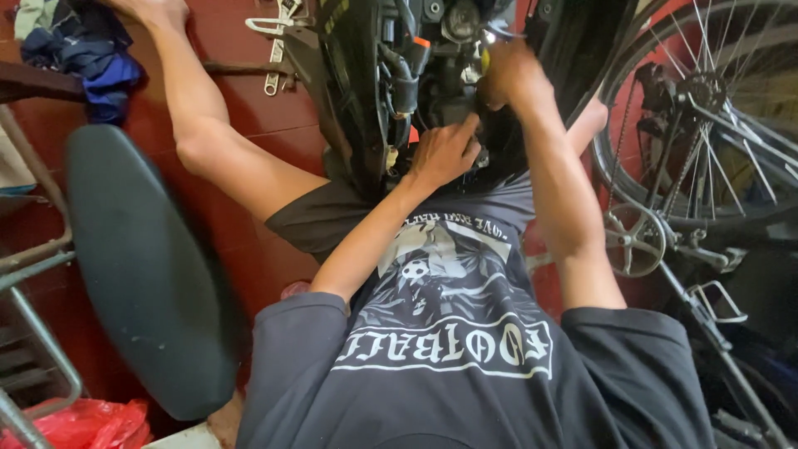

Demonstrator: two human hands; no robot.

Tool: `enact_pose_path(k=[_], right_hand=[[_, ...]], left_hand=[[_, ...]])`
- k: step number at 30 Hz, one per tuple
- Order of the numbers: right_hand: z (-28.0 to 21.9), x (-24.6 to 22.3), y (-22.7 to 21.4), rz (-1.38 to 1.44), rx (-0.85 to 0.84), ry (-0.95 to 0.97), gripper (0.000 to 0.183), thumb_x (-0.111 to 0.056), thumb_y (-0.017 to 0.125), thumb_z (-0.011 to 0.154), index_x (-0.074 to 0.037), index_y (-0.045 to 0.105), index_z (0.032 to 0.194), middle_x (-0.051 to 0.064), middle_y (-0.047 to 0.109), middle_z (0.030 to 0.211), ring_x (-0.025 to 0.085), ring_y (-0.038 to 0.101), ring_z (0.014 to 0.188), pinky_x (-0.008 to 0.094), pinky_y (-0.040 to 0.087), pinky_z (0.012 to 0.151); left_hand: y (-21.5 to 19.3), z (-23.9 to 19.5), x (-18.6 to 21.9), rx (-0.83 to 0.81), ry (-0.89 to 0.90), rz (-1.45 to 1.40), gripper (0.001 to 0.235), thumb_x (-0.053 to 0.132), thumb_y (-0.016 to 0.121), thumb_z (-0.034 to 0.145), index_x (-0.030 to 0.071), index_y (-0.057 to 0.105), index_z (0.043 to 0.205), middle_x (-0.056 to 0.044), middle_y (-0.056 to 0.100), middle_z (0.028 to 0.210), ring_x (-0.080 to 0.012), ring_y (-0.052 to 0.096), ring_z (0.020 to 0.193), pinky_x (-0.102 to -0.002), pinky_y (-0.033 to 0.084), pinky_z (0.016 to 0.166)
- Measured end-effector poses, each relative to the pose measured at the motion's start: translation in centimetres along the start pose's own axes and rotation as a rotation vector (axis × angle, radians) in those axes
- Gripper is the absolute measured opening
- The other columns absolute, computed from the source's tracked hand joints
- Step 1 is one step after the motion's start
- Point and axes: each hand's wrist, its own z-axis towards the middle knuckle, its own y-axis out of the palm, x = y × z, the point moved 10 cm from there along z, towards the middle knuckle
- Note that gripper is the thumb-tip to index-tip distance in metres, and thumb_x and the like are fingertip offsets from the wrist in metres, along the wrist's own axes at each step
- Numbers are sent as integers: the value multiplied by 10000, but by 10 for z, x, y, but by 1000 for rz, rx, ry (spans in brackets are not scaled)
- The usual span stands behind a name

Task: The person sits on the floor and uses a yellow screwdriver to work on the exposed engine of a scooter. They manipulate various internal components, including wires and mechanical parts, while maintaining a steady overhead view of the workspace.

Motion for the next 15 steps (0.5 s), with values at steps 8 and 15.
enact_pose_path(k=[8, 15], right_hand=[[86, 22, 80, -980, 938, -422, 189, -234, 636, 804, -190, 648, 987, 9, 641, 880, 183, 604, 803, 286, 462, 665], [120, 56, 50, -269, 690, -453, 575, -56, 852, 693, 70, 596, 1193, 262, 579, 1063, 387, 600, 923, 425, 544, 791]], left_hand=[[-13, 0, 3, 39, -4, -97, 313, 117, 594, 872, 28, 550, 1169, -147, 665, 711, -431, 629, 544, -529, 464, 421], [-19, 0, -11, 84, -154, -234, 224, 105, 557, 867, 57, 547, 1086, -116, 583, 627, -327, 588, 489, -457, 389, 392]])
